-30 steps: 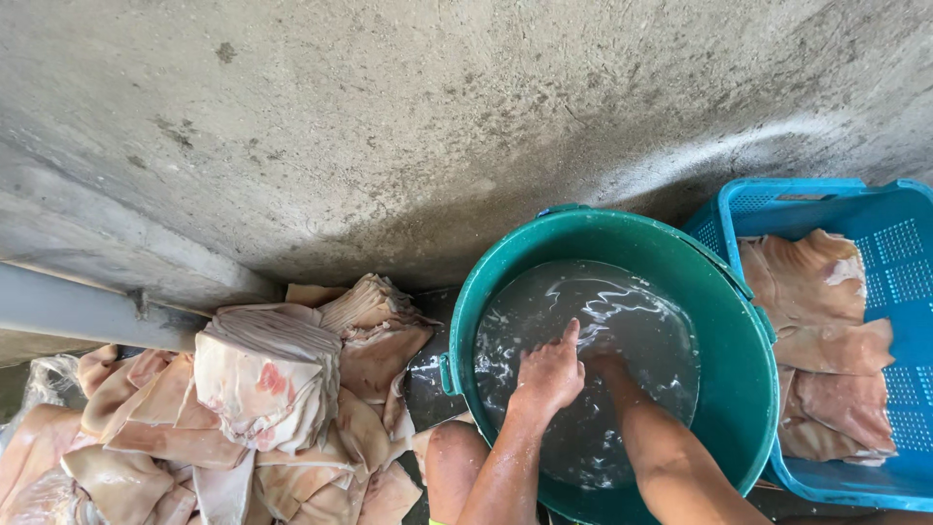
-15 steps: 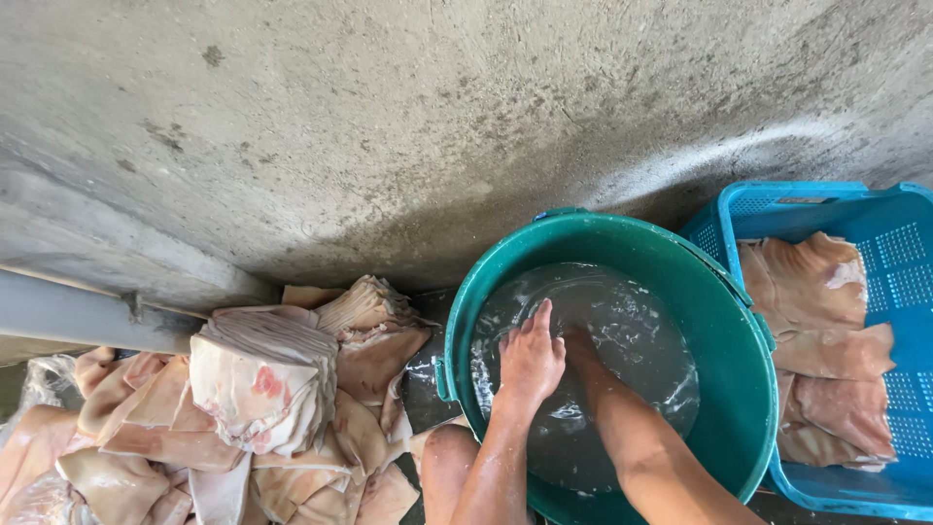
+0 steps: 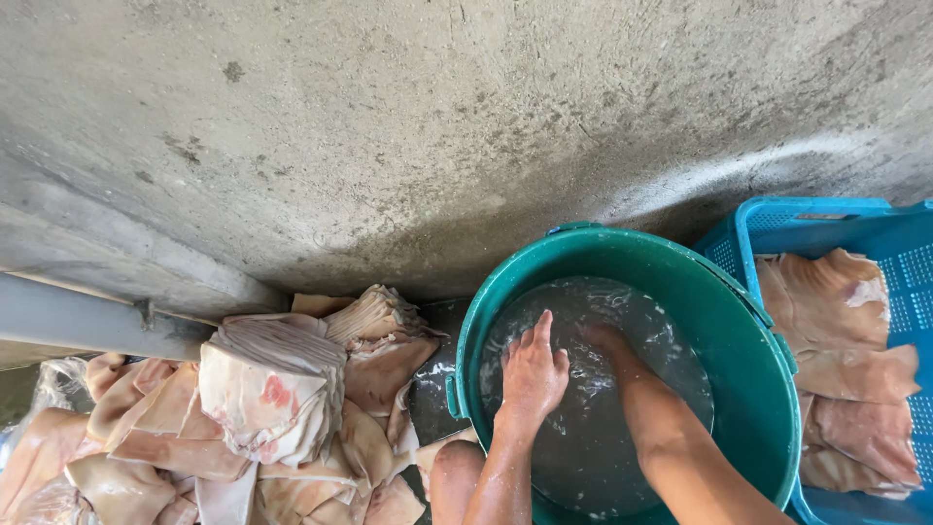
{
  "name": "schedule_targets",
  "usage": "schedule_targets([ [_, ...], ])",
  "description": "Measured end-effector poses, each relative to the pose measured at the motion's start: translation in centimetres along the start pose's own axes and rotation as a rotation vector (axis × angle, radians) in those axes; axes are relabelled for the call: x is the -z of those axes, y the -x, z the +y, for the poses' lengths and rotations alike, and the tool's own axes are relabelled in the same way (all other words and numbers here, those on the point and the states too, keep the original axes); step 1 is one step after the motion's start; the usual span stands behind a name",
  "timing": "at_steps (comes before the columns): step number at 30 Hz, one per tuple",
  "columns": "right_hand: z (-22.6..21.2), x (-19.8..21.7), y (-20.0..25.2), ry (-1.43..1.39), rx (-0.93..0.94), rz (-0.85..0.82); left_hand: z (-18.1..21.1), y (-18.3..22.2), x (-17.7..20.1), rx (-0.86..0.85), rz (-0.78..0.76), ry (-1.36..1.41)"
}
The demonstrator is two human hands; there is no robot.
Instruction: The person repeatedly washes flat, pale animal product pieces by hand in a green bucket of water, then places them into a blue basket. The person handles each piece individually, rinsing and wringing it before stacking it in the basket.
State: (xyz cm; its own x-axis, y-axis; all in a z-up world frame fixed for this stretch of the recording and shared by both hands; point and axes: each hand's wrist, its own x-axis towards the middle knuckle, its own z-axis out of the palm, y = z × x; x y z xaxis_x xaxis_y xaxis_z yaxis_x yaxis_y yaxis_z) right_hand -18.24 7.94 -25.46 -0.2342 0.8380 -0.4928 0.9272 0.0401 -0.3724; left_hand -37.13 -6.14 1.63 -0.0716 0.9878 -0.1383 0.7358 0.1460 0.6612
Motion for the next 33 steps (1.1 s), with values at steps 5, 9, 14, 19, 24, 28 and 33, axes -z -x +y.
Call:
schedule_targets([
  [5,0.7,-1.1,-0.1,-0.044,-0.077,-0.014,-0.7,0.3,0.3,0.02,0.013,-0.002],
  [9,1.1,-0.3,1.1,-0.101,-0.054,0.039,-0.1,-0.1,-0.5,0.011,0.007,0.037],
  [14,-0.9,0.1,3.6,-0.313,0.012,0.08,-0.8,-1.0,-1.2,0.011,0.014,0.01],
  [19,-2.1,5.4,8.1,-0.665,0.066,-0.007,-3.2,-1.4,-2.1,0.042,0.103,0.117],
  [24,-4.6,13.5,14.0,-0.821,0.305,0.02,-6.0,-3.1,-3.3,0.213,0.088,0.142],
  [28,-6.2,16.8,17.3,-0.844,0.333,0.029,-7.3,-5.4,-6.3,0.254,-0.29,0.831],
  [33,-7.0,18.1,17.2,-0.946,0.141,0.12,-5.5,-5.0,-11.8,0.415,-0.453,1.635],
])
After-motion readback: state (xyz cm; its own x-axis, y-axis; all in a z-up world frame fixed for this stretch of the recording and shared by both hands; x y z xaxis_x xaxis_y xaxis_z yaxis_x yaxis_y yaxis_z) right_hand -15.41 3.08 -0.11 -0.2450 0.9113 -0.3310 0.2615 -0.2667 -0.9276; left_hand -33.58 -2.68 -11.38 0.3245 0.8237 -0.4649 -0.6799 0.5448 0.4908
